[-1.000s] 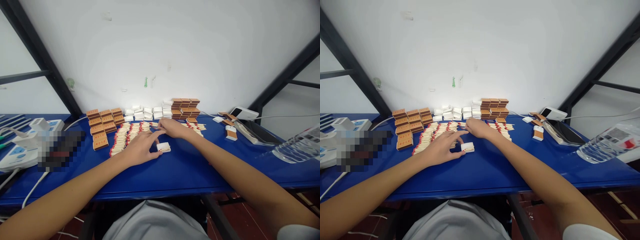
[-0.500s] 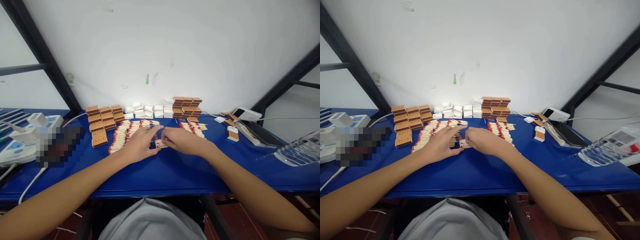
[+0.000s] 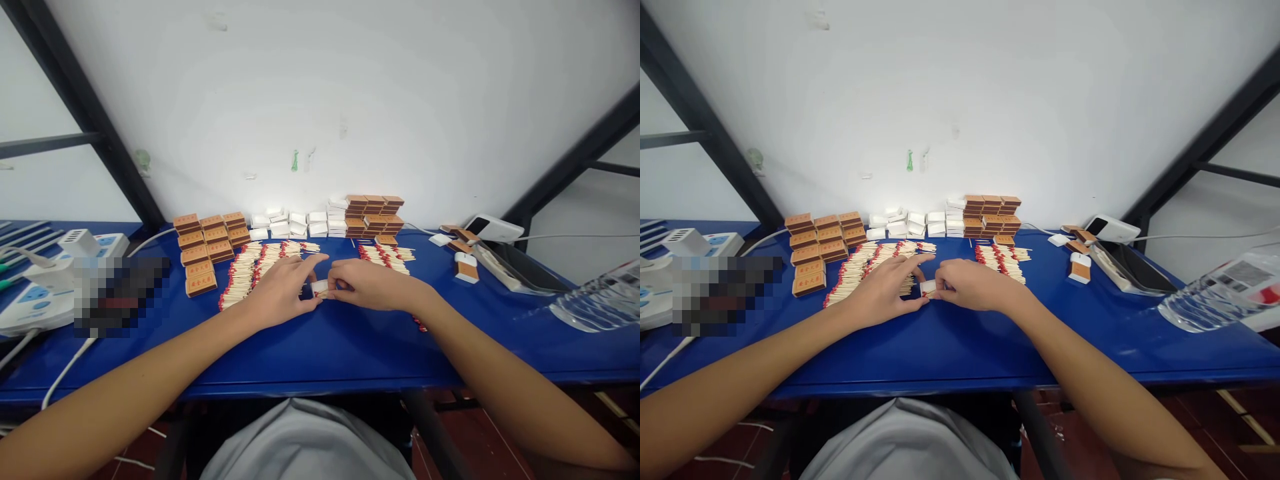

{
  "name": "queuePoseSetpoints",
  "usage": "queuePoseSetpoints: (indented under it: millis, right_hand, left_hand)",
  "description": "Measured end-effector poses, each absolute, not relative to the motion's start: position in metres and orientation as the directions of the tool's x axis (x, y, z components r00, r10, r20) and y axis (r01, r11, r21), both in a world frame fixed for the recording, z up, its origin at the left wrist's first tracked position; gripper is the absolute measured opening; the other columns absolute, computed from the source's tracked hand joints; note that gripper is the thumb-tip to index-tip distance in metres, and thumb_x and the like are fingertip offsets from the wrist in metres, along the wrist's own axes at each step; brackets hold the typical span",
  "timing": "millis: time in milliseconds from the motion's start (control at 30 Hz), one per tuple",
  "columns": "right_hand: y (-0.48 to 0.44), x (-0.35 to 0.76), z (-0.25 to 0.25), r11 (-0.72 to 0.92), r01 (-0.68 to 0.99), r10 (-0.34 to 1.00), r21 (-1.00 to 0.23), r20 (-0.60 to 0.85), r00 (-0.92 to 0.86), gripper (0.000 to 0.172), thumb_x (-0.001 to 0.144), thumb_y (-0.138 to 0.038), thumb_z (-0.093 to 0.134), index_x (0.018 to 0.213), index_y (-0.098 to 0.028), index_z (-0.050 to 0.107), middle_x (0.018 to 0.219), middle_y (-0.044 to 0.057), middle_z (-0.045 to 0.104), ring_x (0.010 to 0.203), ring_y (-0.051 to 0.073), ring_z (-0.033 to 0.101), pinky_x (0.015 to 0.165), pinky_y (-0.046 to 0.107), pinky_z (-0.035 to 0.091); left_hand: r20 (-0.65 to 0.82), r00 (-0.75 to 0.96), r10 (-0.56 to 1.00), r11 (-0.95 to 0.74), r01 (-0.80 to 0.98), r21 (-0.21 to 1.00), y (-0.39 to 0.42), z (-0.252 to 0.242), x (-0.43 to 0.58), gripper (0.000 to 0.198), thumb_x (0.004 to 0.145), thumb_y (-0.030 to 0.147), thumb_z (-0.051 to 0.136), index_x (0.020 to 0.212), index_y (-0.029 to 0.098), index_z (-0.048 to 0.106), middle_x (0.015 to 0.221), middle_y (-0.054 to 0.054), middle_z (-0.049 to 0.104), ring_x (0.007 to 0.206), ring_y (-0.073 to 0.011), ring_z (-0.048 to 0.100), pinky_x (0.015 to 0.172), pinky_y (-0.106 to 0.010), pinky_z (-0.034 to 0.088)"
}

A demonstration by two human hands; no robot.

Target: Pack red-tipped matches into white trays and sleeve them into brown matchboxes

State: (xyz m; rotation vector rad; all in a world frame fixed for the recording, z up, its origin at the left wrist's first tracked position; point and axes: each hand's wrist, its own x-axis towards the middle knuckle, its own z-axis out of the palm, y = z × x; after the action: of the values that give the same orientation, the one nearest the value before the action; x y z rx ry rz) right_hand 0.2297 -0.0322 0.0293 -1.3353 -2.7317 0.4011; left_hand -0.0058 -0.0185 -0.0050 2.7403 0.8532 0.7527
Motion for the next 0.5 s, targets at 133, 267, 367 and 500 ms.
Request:
queuePoseSetpoints:
  millis: [133,267,367,500]
  right_hand:
    - [-0.031,0.232,0.027,0.585,0.749,0.774,-0.311,-0.061,-0.63,0.016,0.1,-0.031,0.058,0.096,-0.02,0.069,0.104,0.008,0.07,0.088,0.021,0.062,0.076,0.031,0.043]
    - [-0.029,0.232,0.026,0.586,0.74,0.78,-0.331,-0.017,-0.625,0.015,0.1,-0.028,0.055,0.094,-0.02,0.066,0.1,0.007,0.069,0.087,0.021,0.06,0.074,0.031,0.041]
    - [-0.029,0.23,0.028,0.596,0.728,0.78,-0.338,0.029,-0.625,0.011,0.097,-0.025,0.058,0.091,-0.019,0.065,0.093,0.006,0.068,0.08,0.019,0.057,0.071,0.03,0.039]
    - [-0.019,0.226,0.029,0.606,0.718,0.791,-0.342,0.161,-0.59,0.015,0.095,-0.026,0.06,0.083,-0.02,0.065,0.077,0.001,0.062,0.068,0.016,0.052,0.064,0.029,0.033]
  left_hand:
    - [0.409,0.712,0.571,-0.821,0.482,0.308,-0.019,-0.004,-0.006,0.076,0.088,0.021,0.079,0.153,0.027,0.04,0.109,-0.002,0.074,0.114,-0.0291,0.065,0.102,-0.045,0.049]
    - [0.393,0.714,0.58,-0.814,0.49,0.311,-0.019,-0.002,-0.006,0.073,0.089,0.023,0.077,0.152,0.028,0.041,0.112,-0.003,0.074,0.112,-0.0295,0.065,0.101,-0.045,0.05]
    - [0.391,0.714,0.581,-0.814,0.493,0.308,-0.02,-0.001,-0.006,0.07,0.089,0.025,0.076,0.151,0.028,0.043,0.113,-0.004,0.074,0.114,-0.0304,0.065,0.101,-0.045,0.049]
    - [0.38,0.696,0.61,-0.789,0.49,0.369,-0.022,0.0,-0.005,0.075,0.088,0.027,0.078,0.153,0.027,0.041,0.107,-0.003,0.074,0.107,-0.0281,0.066,0.095,-0.042,0.051]
